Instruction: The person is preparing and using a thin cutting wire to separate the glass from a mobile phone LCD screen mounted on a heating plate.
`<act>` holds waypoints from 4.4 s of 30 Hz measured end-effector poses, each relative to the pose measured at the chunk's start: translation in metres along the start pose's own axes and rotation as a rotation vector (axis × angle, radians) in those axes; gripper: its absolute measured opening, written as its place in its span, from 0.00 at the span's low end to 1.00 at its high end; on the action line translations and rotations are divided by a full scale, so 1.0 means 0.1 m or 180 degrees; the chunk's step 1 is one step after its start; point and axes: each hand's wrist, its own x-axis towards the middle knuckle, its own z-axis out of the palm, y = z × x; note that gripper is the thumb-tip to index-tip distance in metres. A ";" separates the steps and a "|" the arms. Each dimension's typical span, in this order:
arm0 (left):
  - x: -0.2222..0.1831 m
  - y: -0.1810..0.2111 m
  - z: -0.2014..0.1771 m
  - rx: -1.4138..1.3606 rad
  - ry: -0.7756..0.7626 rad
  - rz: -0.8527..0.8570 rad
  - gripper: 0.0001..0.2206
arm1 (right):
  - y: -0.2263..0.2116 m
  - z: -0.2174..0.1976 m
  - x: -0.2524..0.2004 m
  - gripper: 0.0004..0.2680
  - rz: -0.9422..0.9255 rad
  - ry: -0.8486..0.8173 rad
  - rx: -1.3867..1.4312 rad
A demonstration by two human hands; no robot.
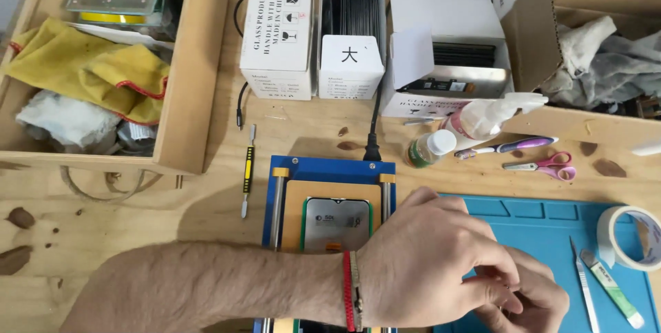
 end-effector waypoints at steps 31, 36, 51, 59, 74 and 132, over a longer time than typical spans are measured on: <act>0.08 -0.11 -0.23 -0.0480 0.0020 -0.0500 0.05 | -0.13 0.13 0.35 0.10 -0.0179 -0.0653 0.1209; 0.13 -0.10 -0.26 -0.0245 -0.0164 -0.0083 0.08 | -0.16 0.11 0.35 0.09 -0.0235 -0.0772 0.0890; -0.02 -0.10 -0.25 -0.0722 -0.0503 -0.0298 0.08 | -0.01 0.09 0.35 0.14 0.0157 -0.1262 0.2069; -0.08 -0.05 -0.35 -0.0803 -0.0112 -0.0145 0.08 | 0.04 0.13 0.26 0.20 0.0301 -0.1573 0.2588; -0.61 0.04 -1.05 -0.0251 0.0974 0.0147 0.20 | -0.76 0.49 0.84 0.09 -0.0039 -0.1232 0.1843; -0.66 -0.38 -1.07 0.2557 0.2242 0.0918 0.11 | -1.07 0.99 1.29 0.08 -0.3433 0.0194 -0.1082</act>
